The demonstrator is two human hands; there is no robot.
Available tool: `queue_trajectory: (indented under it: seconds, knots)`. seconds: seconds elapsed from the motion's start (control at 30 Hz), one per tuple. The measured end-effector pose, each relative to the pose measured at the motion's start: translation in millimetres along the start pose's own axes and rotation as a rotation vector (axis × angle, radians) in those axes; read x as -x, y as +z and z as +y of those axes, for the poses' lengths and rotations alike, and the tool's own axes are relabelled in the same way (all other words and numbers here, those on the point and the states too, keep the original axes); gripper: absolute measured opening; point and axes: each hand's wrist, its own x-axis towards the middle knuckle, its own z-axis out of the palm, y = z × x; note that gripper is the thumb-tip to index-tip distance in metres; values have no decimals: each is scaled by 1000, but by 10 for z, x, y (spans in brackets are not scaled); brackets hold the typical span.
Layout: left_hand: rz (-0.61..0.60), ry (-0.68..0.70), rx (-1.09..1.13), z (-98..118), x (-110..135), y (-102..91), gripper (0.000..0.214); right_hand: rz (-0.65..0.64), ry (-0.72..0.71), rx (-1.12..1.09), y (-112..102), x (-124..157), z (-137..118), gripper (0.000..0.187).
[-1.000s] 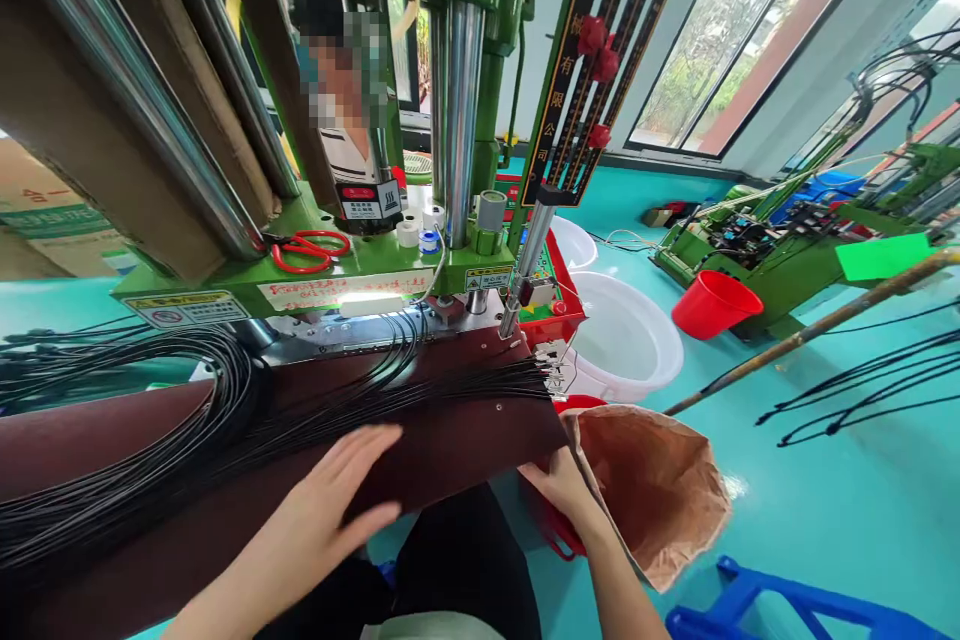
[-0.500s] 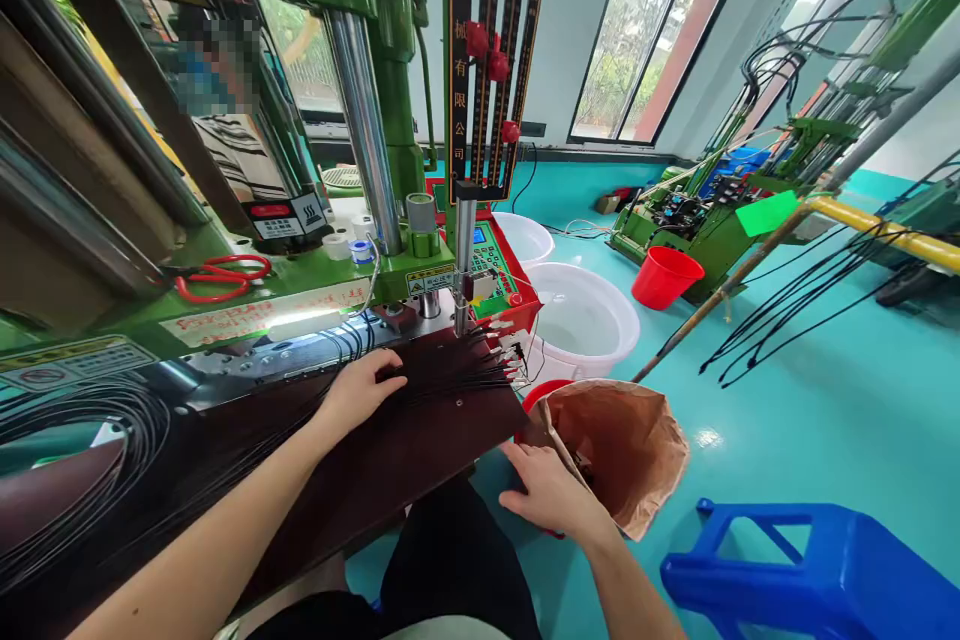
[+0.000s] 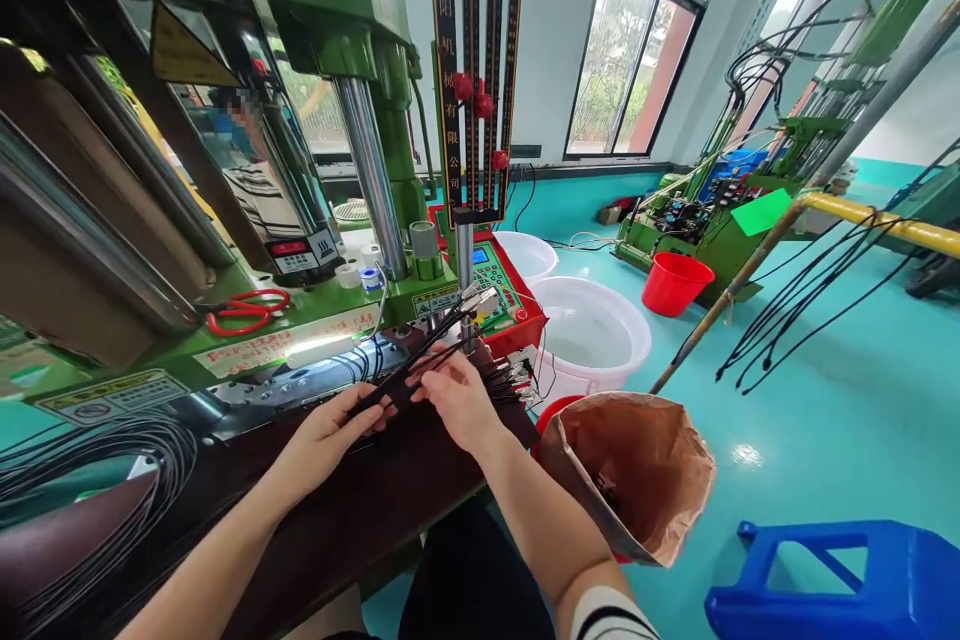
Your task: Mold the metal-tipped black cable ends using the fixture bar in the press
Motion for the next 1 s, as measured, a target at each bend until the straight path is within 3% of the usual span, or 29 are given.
queue_trajectory:
  seconds: [0.2, 0.33, 0.4, 0.43, 0.5, 0.53, 0.57, 0.63, 0.7, 0.77, 0.9, 1.0]
  knots:
    - [174, 32, -394, -201, -33, 236, 24, 135, -158, -17, 80, -170, -208, 24]
    - [373, 176, -495, -306, -88, 293, 25, 280, -170, 158, -154, -118, -160, 31]
    - [458, 252, -503, -321, -105, 257, 24, 294, -17, 420, -349, -43, -152, 28]
    - [474, 251, -504, -323, -107, 235, 24, 244, 154, 587, -441, 3, -161, 30]
    - [470, 207, -521, -322, -102, 207, 24, -13, 576, 866, -571, 95, -199, 47]
    - [461, 191, -532, -321, -95, 207, 23, -170, 713, 912, -594, 131, -221, 50]
    - [447, 191, -546, -321, -84, 218, 23, -298, 747, 886, -586, 153, -242, 47]
    - [408, 209, -569, -314, -45, 264, 21, -376, 524, 696, -489, 147, -277, 36]
    - [331, 205, -561, -292, 27, 319, 19, -266, 203, 436, -333, 82, -301, 41]
    - [238, 184, -526, -251, 131, 358, 18, -130, 28, 260, -186, -4, -323, 32]
    - [139, 150, -460, -160, 320, 370, 17, -1, -19, 281, -58, -89, -361, 6]
    - [148, 111, -447, -130, 340, 371, 17, 81, 7, 267, -92, -66, -363, 13]
